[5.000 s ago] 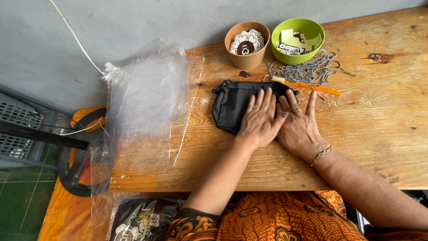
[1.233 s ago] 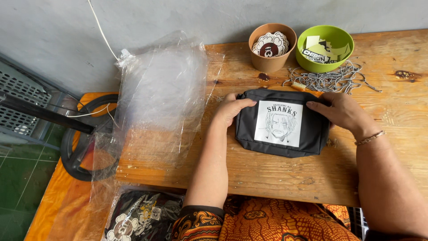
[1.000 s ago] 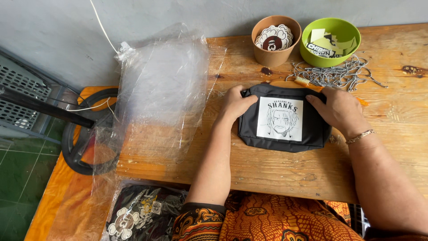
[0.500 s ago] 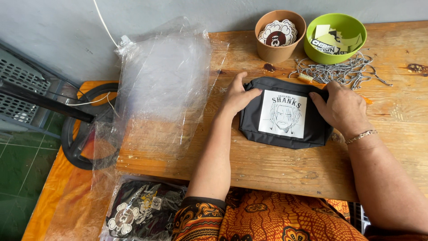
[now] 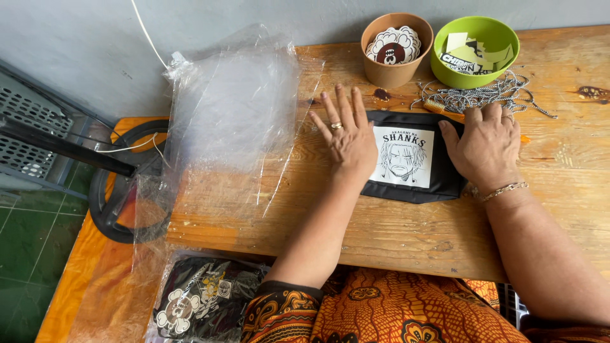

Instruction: The person places a printed sticker onto a black pouch, smooths it down with both hands, and uses a brush to press the sticker firmly onto the pouch surface. The person then smooths the sticker again with their hands.

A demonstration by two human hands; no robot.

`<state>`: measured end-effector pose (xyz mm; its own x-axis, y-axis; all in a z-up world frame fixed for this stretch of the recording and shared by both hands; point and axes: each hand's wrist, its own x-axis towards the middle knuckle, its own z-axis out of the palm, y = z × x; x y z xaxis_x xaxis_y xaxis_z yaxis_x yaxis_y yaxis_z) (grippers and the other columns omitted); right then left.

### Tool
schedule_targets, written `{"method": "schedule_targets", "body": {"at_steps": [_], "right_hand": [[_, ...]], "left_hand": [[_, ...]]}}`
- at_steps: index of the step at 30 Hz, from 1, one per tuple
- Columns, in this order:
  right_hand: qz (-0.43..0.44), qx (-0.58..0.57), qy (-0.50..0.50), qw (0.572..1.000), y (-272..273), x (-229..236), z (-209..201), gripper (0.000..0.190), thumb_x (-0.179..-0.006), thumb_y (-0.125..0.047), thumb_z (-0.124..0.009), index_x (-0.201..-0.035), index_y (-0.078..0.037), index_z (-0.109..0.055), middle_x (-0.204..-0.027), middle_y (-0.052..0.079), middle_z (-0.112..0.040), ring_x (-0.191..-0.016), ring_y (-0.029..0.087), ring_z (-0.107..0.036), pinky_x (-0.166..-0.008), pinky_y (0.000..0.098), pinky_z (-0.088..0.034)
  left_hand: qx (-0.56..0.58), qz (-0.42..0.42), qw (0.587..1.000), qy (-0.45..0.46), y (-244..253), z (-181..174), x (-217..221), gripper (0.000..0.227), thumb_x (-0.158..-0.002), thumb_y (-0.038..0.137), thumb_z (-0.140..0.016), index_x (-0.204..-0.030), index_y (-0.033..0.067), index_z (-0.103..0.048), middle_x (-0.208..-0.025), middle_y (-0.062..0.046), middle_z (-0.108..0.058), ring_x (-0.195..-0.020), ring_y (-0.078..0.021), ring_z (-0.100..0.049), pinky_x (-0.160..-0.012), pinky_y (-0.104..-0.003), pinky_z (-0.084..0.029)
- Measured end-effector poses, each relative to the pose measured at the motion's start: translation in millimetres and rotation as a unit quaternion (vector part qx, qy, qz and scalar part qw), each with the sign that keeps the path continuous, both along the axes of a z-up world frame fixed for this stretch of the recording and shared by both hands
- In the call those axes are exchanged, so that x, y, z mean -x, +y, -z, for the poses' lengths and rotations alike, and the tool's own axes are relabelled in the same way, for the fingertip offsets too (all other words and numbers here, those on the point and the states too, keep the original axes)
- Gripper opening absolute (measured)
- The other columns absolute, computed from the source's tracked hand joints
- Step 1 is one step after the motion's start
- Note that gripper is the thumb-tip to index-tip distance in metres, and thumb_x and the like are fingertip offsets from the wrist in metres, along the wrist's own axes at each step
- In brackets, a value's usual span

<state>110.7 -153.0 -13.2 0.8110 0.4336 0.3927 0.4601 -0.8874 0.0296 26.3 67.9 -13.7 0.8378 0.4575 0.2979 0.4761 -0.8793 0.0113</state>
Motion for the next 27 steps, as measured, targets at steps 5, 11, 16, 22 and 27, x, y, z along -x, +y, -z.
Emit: {"method": "schedule_targets", "body": {"at_steps": [5,11,16,22,27], "right_hand": [[-0.115,-0.046,-0.066,0.99,36,53,-28,0.047,-0.1,-0.034,-0.068,-0.132,0.0,-0.065,-0.131,0.022,-0.06,-0.124,0.04,-0.053,-0.103,0.049,-0.044],[-0.154,0.121,0.175,0.965,51,74,-34,0.066,-0.105,-0.045,-0.032,-0.159,-0.007,-0.037,-0.17,0.015,-0.025,-0.158,0.032,-0.019,-0.128,0.0497,-0.01],[-0.117,0.191,0.179,0.958,26,50,-26,0.082,-0.105,-0.069,-0.015,-0.163,-0.012,-0.025,-0.172,0.01,-0.015,-0.159,0.025,-0.011,-0.129,0.0445,0.001],[-0.022,0.248,0.094,0.964,27,71,-51,0.086,-0.109,-0.073,-0.004,-0.161,-0.011,-0.033,-0.172,0.011,-0.023,-0.162,0.026,-0.008,-0.129,0.0469,0.008],[-0.155,0.196,0.237,0.939,53,93,-48,0.09,-0.1,-0.076,-0.01,-0.161,-0.012,-0.026,-0.172,0.008,-0.016,-0.159,0.026,-0.01,-0.128,0.0492,0.006]], "left_hand": [[0.088,0.137,0.987,0.014,-31,-35,29,0.071,-0.101,0.014,-0.049,-0.163,0.0079,-0.015,-0.171,-0.015,0.006,-0.156,-0.0393,0.013,-0.123,-0.062,0.017],[0.126,0.198,0.963,0.131,-18,-25,32,0.058,-0.105,0.028,-0.036,-0.161,0.016,-0.03,-0.172,-0.01,-0.007,-0.157,-0.037,0.011,-0.119,-0.064,0.021],[0.127,0.191,0.962,0.147,-13,-16,25,0.062,-0.105,0.044,-0.024,-0.163,0.0203,-0.027,-0.173,-0.008,-0.005,-0.156,-0.0389,0.013,-0.119,-0.063,0.022],[0.125,0.194,0.963,0.143,-14,-15,25,0.063,-0.105,0.045,-0.024,-0.163,0.0211,-0.025,-0.173,-0.01,-0.004,-0.156,-0.0403,0.013,-0.12,-0.064,0.02],[0.132,0.184,0.961,0.157,-14,-13,23,0.061,-0.105,0.042,-0.022,-0.163,0.024,-0.025,-0.173,-0.007,-0.003,-0.156,-0.0392,0.015,-0.12,-0.063,0.02]]}}
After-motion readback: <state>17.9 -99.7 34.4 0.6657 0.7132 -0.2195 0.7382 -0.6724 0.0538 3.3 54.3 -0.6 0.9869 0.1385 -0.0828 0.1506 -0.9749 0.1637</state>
